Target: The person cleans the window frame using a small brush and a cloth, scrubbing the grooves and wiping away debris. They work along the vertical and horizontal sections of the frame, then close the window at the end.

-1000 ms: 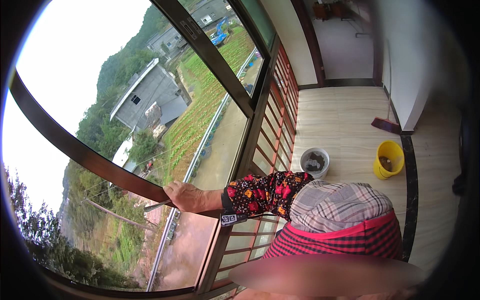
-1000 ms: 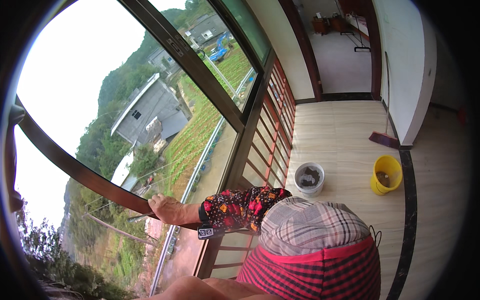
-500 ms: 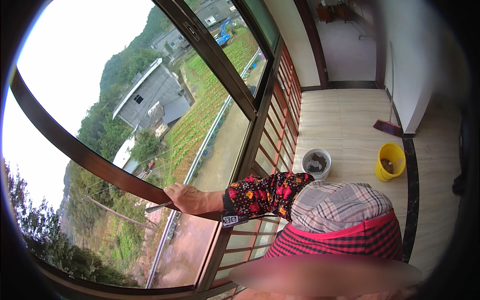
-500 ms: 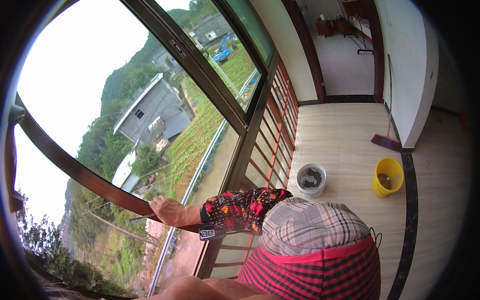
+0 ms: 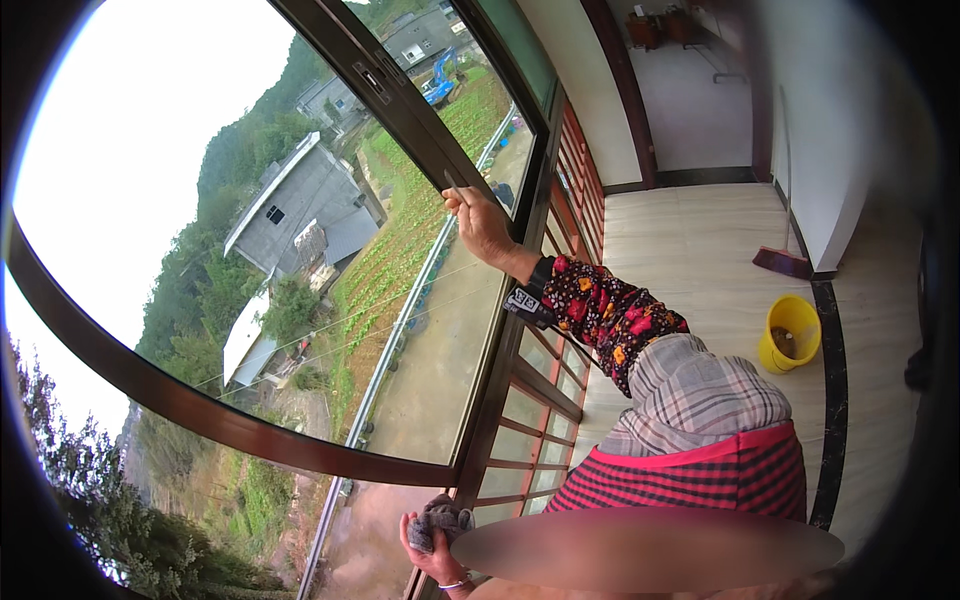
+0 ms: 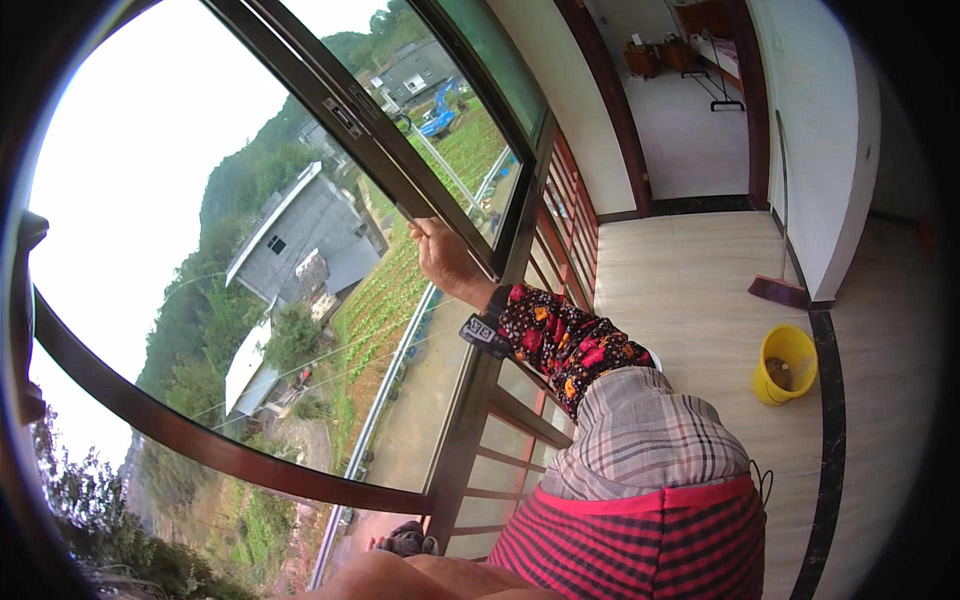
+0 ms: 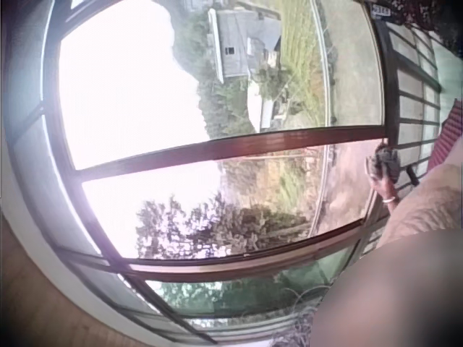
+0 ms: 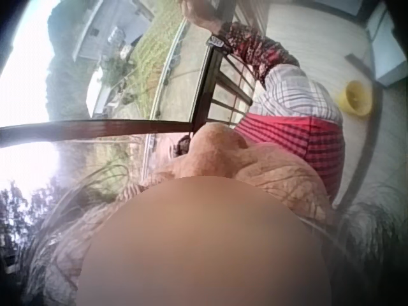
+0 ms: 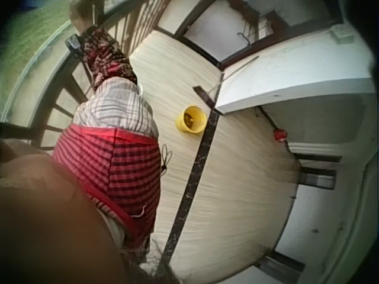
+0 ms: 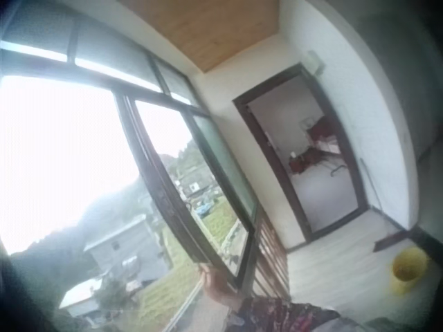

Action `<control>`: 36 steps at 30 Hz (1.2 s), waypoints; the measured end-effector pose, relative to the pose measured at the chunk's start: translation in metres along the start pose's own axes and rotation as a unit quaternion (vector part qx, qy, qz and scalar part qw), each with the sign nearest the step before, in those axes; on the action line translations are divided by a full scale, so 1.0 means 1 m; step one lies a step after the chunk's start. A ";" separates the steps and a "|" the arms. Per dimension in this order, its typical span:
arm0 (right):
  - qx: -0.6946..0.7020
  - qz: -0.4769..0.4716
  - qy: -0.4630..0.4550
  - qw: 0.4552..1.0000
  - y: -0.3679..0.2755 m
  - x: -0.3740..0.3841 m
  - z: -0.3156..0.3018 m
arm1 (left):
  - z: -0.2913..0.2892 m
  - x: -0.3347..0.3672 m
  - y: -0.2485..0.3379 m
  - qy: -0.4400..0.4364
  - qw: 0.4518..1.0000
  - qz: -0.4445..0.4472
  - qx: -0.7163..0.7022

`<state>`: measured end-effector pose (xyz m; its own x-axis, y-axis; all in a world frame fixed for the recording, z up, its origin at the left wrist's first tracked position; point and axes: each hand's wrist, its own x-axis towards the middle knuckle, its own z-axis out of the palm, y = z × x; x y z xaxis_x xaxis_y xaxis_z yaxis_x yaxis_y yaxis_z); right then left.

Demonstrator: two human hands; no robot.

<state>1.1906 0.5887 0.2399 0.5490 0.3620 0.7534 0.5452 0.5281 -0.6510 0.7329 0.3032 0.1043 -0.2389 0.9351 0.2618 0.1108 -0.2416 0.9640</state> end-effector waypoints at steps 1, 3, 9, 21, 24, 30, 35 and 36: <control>0.008 0.046 0.008 0.999 0.008 0.017 -0.003 | -0.004 0.006 0.018 -0.003 0.998 0.046 0.033; 0.035 0.093 0.014 0.995 0.020 0.043 -0.006 | -0.014 0.007 0.048 -0.001 0.994 0.023 0.107; 0.000 0.107 -0.069 0.992 0.034 0.069 0.001 | -0.038 -0.033 0.081 0.105 0.982 0.034 0.150; -0.027 0.022 -0.157 0.987 0.001 0.041 0.013 | -0.059 -0.074 0.091 0.198 0.962 0.009 0.190; -0.015 0.022 -0.170 0.985 -0.005 0.044 0.008 | -0.059 -0.074 0.094 0.197 0.960 0.005 0.198; 0.204 0.110 -0.265 0.936 -0.010 0.040 0.002 | -0.059 -0.065 0.096 0.177 0.961 0.010 0.210; 0.211 0.181 -0.265 0.923 -0.025 0.049 -0.012 | -0.051 -0.044 0.100 0.131 0.968 0.027 0.212; 0.183 0.143 -0.219 0.948 -0.031 0.051 -0.017 | -0.049 -0.040 0.103 0.123 0.970 0.029 0.210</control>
<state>1.2122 0.5779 0.2971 0.2816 0.7722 0.5696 0.1139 0.5626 -0.8189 0.7064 0.2284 0.1950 -0.4376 0.8203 0.3682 0.5015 -0.1173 0.8572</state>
